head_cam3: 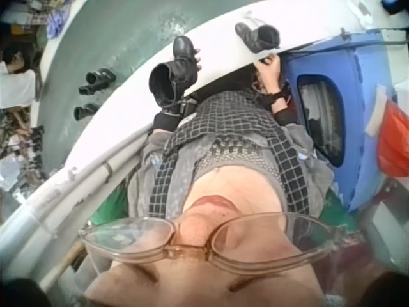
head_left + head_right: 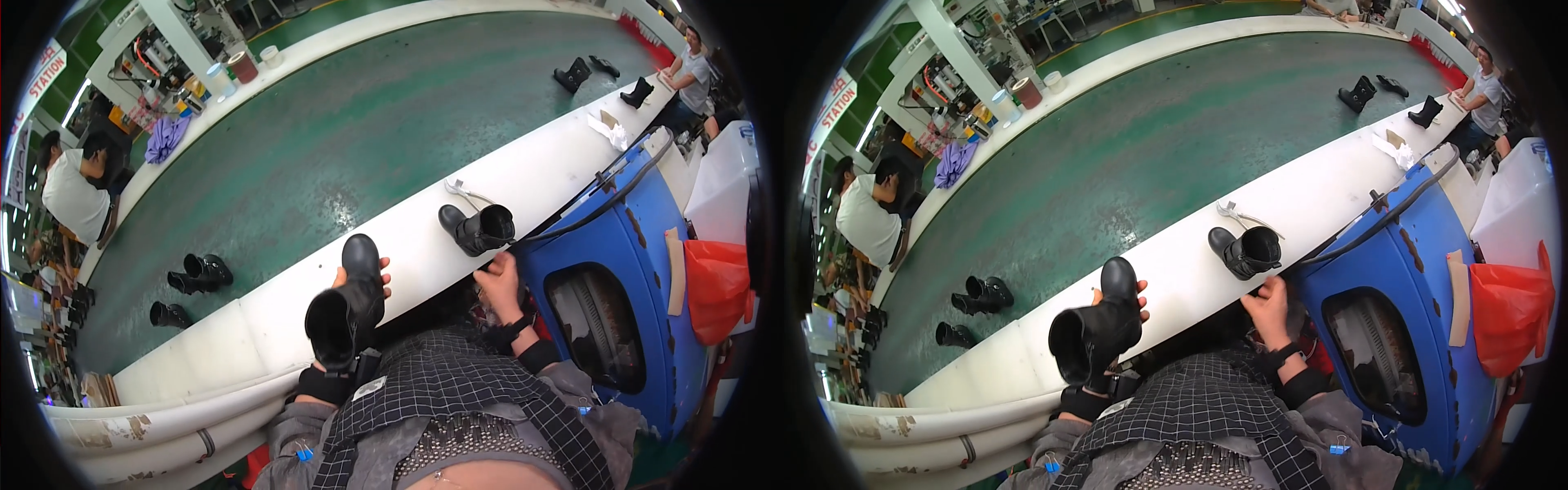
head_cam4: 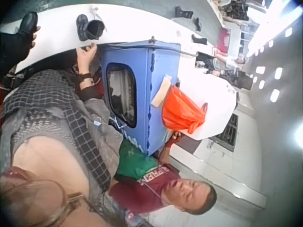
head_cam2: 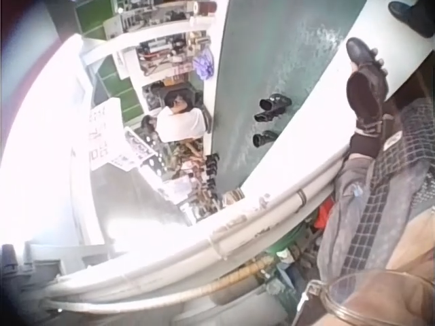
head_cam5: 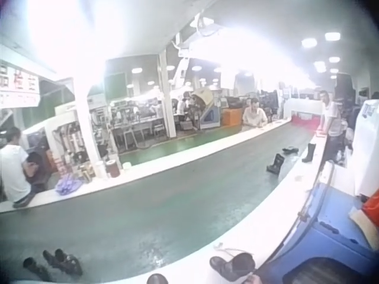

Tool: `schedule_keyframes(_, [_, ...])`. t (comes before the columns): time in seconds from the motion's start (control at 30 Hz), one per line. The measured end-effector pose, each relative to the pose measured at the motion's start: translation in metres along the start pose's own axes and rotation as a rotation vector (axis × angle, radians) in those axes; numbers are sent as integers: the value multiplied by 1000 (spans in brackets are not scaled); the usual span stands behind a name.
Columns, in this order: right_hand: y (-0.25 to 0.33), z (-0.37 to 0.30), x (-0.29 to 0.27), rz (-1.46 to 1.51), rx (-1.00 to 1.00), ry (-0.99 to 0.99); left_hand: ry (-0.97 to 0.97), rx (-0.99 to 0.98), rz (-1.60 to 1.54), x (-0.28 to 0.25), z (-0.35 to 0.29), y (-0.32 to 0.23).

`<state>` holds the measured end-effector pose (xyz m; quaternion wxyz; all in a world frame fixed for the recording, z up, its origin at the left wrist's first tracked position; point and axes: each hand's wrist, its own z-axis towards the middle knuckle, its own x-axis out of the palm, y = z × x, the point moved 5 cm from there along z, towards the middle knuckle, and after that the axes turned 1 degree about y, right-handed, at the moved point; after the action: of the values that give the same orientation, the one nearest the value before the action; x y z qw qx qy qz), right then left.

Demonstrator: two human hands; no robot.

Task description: Inspecting and comparing finished black boots on a conveyor belt in a factory setting.

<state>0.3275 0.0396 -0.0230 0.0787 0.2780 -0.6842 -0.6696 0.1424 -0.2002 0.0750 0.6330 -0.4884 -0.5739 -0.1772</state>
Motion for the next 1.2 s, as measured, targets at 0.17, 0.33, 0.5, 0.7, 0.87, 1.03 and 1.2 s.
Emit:
schedule_keyframes(0.17, [-4, 52, 9, 213, -112, 158, 26, -73, -225, -28, 31, 18])
schedule_keyframes(0.33, [9, 63, 24, 199, -1, 158, -3, -110, -300, -46, 39, 24])
schedule_keyframes(0.5, [41, 31, 36, 672, 311, 464, 0, -136, -288, -50, 32, 24])
schedule_keyframes(0.7, [83, -6, 67, 1033, 444, 737, -25, -187, -487, -53, 33, 28])
schedule_keyframes(0.87, [103, -18, 84, 964, 425, 821, 38, -177, -485, -52, 33, 27])
schedule_keyframes(1.03, [144, -33, 85, 691, -1, 836, 189, -44, -277, -18, 44, 12])
schedule_keyframes(1.2, [183, -26, 78, 568, -350, 938, -59, -164, -772, 28, 30, 2])
